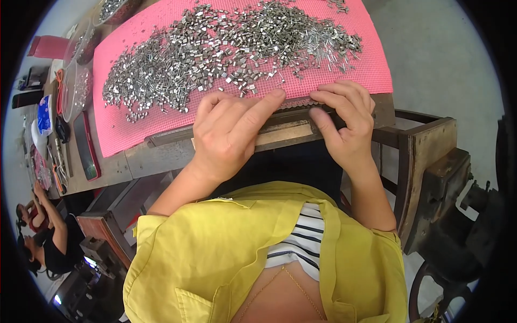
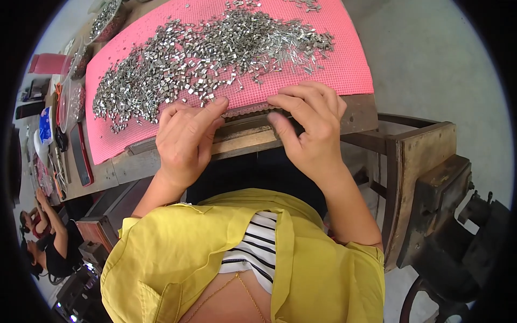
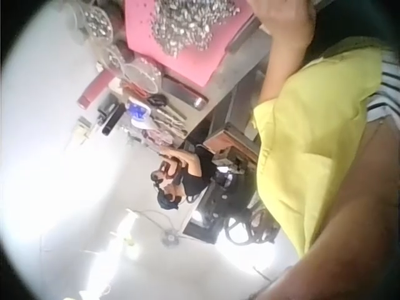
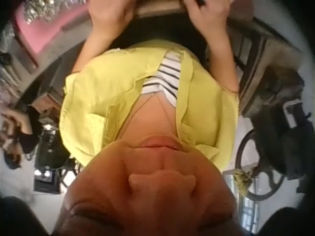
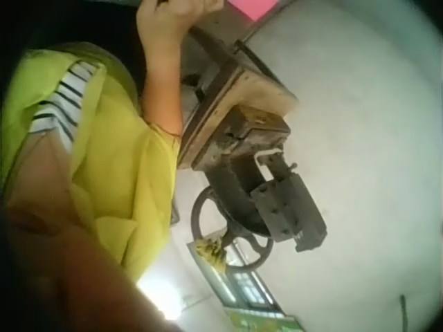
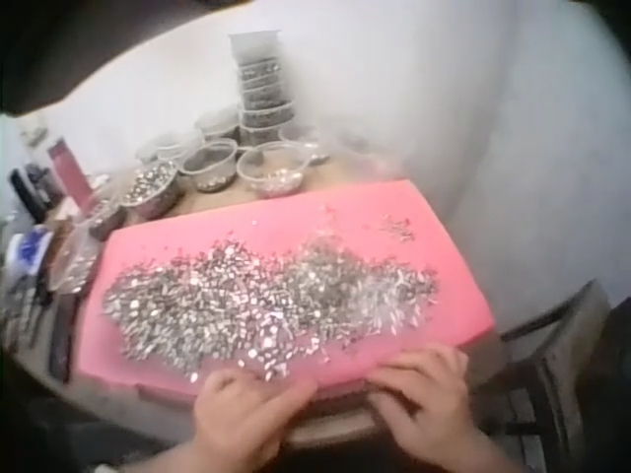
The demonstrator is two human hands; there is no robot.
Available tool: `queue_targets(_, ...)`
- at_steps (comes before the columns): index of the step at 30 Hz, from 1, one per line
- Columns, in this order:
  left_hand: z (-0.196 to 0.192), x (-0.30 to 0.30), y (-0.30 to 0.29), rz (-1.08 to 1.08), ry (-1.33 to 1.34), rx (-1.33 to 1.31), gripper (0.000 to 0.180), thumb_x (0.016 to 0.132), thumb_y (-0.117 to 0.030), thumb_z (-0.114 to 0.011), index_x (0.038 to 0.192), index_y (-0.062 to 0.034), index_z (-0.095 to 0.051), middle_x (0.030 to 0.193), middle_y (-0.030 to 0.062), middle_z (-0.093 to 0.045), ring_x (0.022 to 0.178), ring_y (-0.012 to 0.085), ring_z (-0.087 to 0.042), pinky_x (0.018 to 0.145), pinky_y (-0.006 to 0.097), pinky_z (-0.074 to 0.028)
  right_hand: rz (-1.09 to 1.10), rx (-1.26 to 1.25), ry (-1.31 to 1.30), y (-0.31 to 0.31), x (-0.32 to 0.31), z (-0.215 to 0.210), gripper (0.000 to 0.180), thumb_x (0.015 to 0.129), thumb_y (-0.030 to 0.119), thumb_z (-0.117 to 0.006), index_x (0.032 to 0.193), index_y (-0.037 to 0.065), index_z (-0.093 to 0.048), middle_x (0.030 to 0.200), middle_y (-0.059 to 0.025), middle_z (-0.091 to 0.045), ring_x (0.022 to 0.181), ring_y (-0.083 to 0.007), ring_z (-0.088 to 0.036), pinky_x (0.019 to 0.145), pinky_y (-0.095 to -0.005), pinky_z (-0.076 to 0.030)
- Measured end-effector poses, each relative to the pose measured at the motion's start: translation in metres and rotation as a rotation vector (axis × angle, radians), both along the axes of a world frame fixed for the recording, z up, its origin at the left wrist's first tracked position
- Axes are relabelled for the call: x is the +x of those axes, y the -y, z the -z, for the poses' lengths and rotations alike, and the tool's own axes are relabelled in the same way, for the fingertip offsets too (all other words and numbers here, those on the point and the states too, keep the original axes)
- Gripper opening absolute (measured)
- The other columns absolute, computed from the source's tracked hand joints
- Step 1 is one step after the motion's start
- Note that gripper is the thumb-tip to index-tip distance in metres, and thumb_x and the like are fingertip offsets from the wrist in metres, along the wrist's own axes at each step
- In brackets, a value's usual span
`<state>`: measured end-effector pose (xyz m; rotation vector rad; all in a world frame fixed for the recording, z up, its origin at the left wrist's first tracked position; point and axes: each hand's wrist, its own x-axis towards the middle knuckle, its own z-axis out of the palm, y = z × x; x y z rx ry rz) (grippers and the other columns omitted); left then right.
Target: Dextrously assembling small metal components onto a specialized guide or jig.
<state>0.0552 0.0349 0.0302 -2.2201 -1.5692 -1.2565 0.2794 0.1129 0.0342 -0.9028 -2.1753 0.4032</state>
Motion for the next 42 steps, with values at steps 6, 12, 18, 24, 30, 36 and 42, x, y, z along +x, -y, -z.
queue_targets(6,0.001,-0.001,-0.005,0.020,0.059,0.004,0.052,0.075,0.003,-0.065,0.125,-0.0095,-0.074,0.088,0.0027,-0.071,0.072,0.0197,-0.063,0.074,0.035,-0.049,-0.033,-0.077,-0.032,-0.010,0.001,-0.003,0.017,0.083,0.012,-0.081,0.100,0.014,-0.078,0.097,0.0014,-0.074,0.109,-0.0243,-0.063,0.099,-0.0371,-0.034)
queue_targets(12,0.001,0.016,-0.002,0.044,0.175,0.011,0.051,0.077,0.011,-0.079,0.126,0.0009,-0.069,0.088,0.0076,-0.075,0.069,0.0225,-0.065,0.075,0.034,-0.051,-0.187,-0.305,-0.242,-0.025,0.014,-0.016,0.013,0.088,0.009,-0.077,0.101,0.008,-0.077,0.096,-0.0052,-0.074,0.104,-0.0226,-0.066,0.088,-0.0351,-0.047)
queue_targets(18,0.023,0.033,0.010,0.085,0.259,-0.060,0.053,0.077,0.000,-0.083,0.128,-0.0018,-0.070,0.081,0.0039,-0.068,0.073,0.0210,-0.065,0.077,0.037,-0.053,-0.131,-0.479,-0.415,-0.045,0.018,-0.011,0.012,0.093,0.006,-0.071,0.104,0.001,-0.073,0.095,-0.0065,-0.071,0.085,-0.0136,-0.065,0.079,-0.0288,-0.052)
queue_targets(24,0.031,0.047,0.011,0.113,0.213,-0.080,0.050,0.081,-0.002,-0.078,0.130,-0.0043,-0.068,0.090,0.0032,-0.070,0.078,0.0204,-0.063,0.081,0.037,-0.052,0.055,-0.168,-0.388,-0.171,0.008,-0.054,0.018,0.099,0.013,-0.066,0.109,-0.001,-0.072,0.100,-0.0042,-0.075,0.094,-0.0123,-0.068,0.089,-0.0290,-0.051)
queue_targets(30,0.034,0.050,0.012,0.135,0.180,-0.094,0.047,0.080,-0.003,-0.073,0.127,-0.0053,-0.071,0.097,0.0028,-0.071,0.084,0.0191,-0.063,0.084,0.037,-0.051,0.188,-0.001,-0.301,-0.250,-0.004,-0.078,0.031,0.098,0.022,-0.072,0.123,0.002,-0.074,0.115,-0.0064,-0.074,0.107,-0.0122,-0.065,0.097,-0.0282,-0.049)
queue_targets(36,0.029,0.050,0.019,0.146,0.177,-0.110,0.043,0.079,-0.004,-0.074,0.122,-0.0054,-0.073,0.097,0.0028,-0.071,0.086,0.0192,-0.064,0.085,0.037,-0.051,0.151,0.031,-0.054,-0.242,0.009,-0.042,0.026,0.094,0.036,-0.070,0.114,0.022,-0.080,0.105,0.0013,-0.079,0.105,-0.0144,-0.070,0.111,-0.0377,-0.030)
queue_targets(42,0.013,0.024,0.032,0.252,0.360,-0.245,0.041,0.073,-0.002,-0.082,0.113,-0.0051,-0.076,0.098,0.0056,-0.073,0.086,0.0216,-0.067,0.082,0.037,-0.052,0.135,0.102,0.286,-0.196,-0.010,-0.012,0.015,0.091,0.028,-0.072,0.097,0.017,-0.080,0.095,-0.0009,-0.077,0.104,-0.0209,-0.066,0.099,-0.0470,-0.029)
